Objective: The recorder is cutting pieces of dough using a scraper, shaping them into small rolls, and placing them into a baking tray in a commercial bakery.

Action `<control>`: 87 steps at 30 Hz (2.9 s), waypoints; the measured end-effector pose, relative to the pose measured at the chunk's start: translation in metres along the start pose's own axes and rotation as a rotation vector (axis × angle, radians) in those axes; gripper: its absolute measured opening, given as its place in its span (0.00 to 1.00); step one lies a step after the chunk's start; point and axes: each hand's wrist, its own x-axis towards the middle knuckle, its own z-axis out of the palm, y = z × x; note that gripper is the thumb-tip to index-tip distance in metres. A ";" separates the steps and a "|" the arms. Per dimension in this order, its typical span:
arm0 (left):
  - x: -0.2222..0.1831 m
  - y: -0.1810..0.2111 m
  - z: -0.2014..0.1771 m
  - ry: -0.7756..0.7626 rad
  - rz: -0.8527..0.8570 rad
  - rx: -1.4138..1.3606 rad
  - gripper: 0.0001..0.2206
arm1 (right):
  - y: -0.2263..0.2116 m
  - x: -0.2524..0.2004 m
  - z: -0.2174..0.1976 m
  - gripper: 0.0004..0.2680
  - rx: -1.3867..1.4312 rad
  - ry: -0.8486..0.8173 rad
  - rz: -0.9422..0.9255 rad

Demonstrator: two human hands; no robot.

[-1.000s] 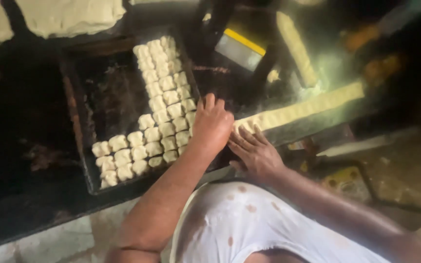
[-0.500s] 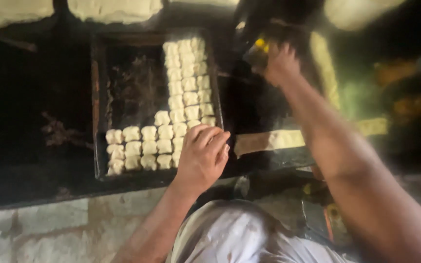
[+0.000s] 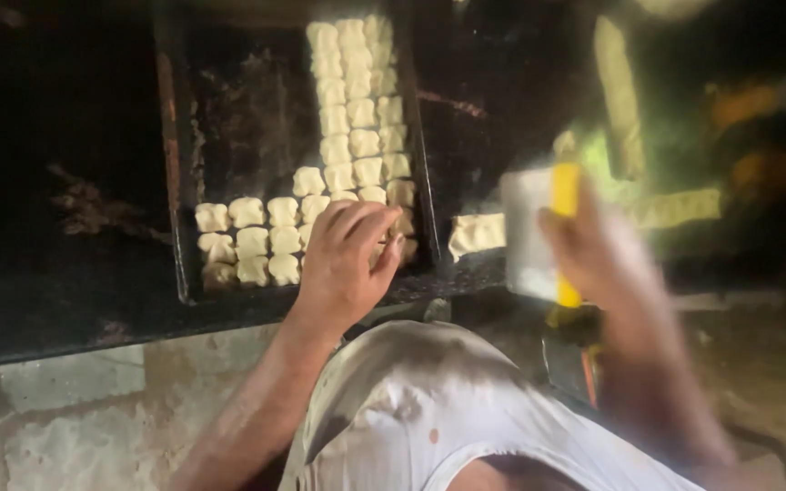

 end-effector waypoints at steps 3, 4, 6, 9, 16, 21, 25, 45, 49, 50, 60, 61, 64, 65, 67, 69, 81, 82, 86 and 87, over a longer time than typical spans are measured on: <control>0.003 -0.003 0.002 -0.018 0.021 -0.016 0.14 | -0.033 0.005 0.027 0.20 -0.136 -0.359 0.357; 0.005 -0.004 0.006 -0.013 0.018 -0.024 0.14 | -0.036 0.003 0.015 0.20 -0.145 -0.358 0.359; 0.007 -0.009 0.004 -0.031 0.054 -0.020 0.14 | -0.049 0.003 -0.002 0.17 -0.071 -0.298 0.389; 0.010 -0.011 0.014 -0.062 0.067 -0.029 0.12 | 0.020 0.006 0.012 0.19 -0.179 -0.194 0.317; 0.016 0.006 0.033 -0.100 0.075 0.029 0.09 | 0.133 0.002 0.027 0.18 -0.248 -0.048 0.185; 0.032 0.011 0.049 -0.135 0.092 0.095 0.10 | 0.170 0.015 0.016 0.17 -0.324 0.018 0.132; 0.039 0.016 0.077 -0.195 0.117 0.105 0.09 | 0.237 0.031 0.029 0.11 -1.376 0.355 -0.568; 0.059 0.016 0.137 -0.574 0.049 0.346 0.13 | 0.336 0.057 -0.052 0.16 -0.291 0.098 0.118; 0.059 0.020 0.135 -0.613 0.021 0.360 0.13 | 0.404 0.070 -0.035 0.16 -0.370 0.223 0.122; 0.064 0.018 0.143 -0.611 0.039 0.336 0.13 | 0.421 0.085 -0.034 0.14 -0.499 0.226 0.080; 0.060 0.028 0.122 -0.747 0.049 0.337 0.06 | 0.115 0.200 0.038 0.26 0.428 0.034 -0.005; 0.054 0.030 0.122 -0.736 0.041 0.342 0.06 | 0.097 0.178 0.027 0.26 0.427 0.031 -0.019; 0.044 0.029 0.107 -0.640 0.028 0.116 0.06 | 0.037 0.115 -0.007 0.23 0.205 0.338 -0.344; 0.038 0.033 0.101 -0.567 -0.081 -0.110 0.05 | 0.024 0.089 -0.019 0.17 0.226 0.020 -0.241; 0.025 0.037 0.100 -0.460 -0.196 -0.326 0.05 | 0.021 0.050 -0.019 0.12 0.223 -0.311 -0.163; 0.013 0.038 0.108 -0.295 -0.467 -0.715 0.06 | 0.043 0.023 0.002 0.13 0.608 -0.360 -0.570; 0.023 0.045 0.144 -0.243 -0.821 -0.982 0.09 | 0.041 -0.013 0.016 0.11 0.279 0.294 -0.783; 0.028 0.048 0.141 -0.240 -0.821 -0.977 0.09 | 0.041 -0.013 0.017 0.11 0.284 0.295 -0.786; 0.036 0.063 0.146 -0.256 -0.951 -1.073 0.09 | 0.058 -0.015 0.021 0.17 0.274 0.351 -0.784; 0.037 0.065 0.149 -0.266 -0.938 -1.057 0.09 | 0.064 -0.013 0.023 0.14 0.280 0.377 -0.768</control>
